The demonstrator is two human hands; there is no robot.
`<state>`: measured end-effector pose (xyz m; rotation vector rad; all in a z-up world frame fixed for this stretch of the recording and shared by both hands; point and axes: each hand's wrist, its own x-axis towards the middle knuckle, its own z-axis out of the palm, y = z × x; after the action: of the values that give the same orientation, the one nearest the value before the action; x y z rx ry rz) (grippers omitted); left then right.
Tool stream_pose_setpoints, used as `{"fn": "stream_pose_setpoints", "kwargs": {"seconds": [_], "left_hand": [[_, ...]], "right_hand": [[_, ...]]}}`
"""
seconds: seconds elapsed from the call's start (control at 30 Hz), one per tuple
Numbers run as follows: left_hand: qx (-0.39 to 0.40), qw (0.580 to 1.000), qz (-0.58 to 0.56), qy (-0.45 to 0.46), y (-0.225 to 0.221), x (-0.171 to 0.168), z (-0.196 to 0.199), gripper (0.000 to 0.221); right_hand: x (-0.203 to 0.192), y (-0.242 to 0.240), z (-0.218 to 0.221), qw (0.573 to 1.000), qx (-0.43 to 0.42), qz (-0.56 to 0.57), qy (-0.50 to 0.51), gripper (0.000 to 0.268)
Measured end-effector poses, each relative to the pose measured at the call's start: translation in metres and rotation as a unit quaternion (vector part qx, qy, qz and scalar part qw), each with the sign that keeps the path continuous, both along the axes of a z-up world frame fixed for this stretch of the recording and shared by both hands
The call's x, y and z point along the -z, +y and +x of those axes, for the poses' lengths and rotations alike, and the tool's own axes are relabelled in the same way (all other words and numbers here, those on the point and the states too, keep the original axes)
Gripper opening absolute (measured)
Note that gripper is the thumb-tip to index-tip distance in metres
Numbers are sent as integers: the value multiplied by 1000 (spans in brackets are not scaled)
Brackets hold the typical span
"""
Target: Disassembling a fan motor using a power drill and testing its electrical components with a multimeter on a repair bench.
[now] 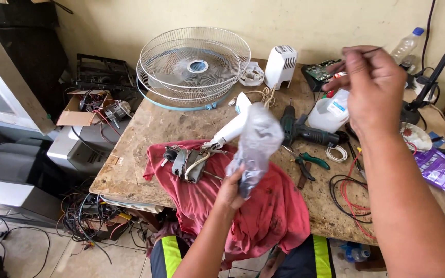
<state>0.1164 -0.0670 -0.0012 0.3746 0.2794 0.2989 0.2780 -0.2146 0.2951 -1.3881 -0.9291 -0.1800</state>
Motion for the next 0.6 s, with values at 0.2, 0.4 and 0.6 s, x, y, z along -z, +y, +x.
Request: {"fn": "stream_pose_setpoints", "kwargs": {"seconds": [0.2, 0.4, 0.6], "left_hand": [[-81, 995, -37, 44, 13, -20, -43, 49], [-178, 981, -58, 42, 38, -37, -50, 31], [-219, 975, -30, 34, 44, -32, -49, 32]], "right_hand": [[44, 14, -20, 990, 16, -49, 132, 6], [155, 56, -31, 933, -77, -125, 330, 17], [235, 72, -18, 862, -62, -193, 464, 42]]}}
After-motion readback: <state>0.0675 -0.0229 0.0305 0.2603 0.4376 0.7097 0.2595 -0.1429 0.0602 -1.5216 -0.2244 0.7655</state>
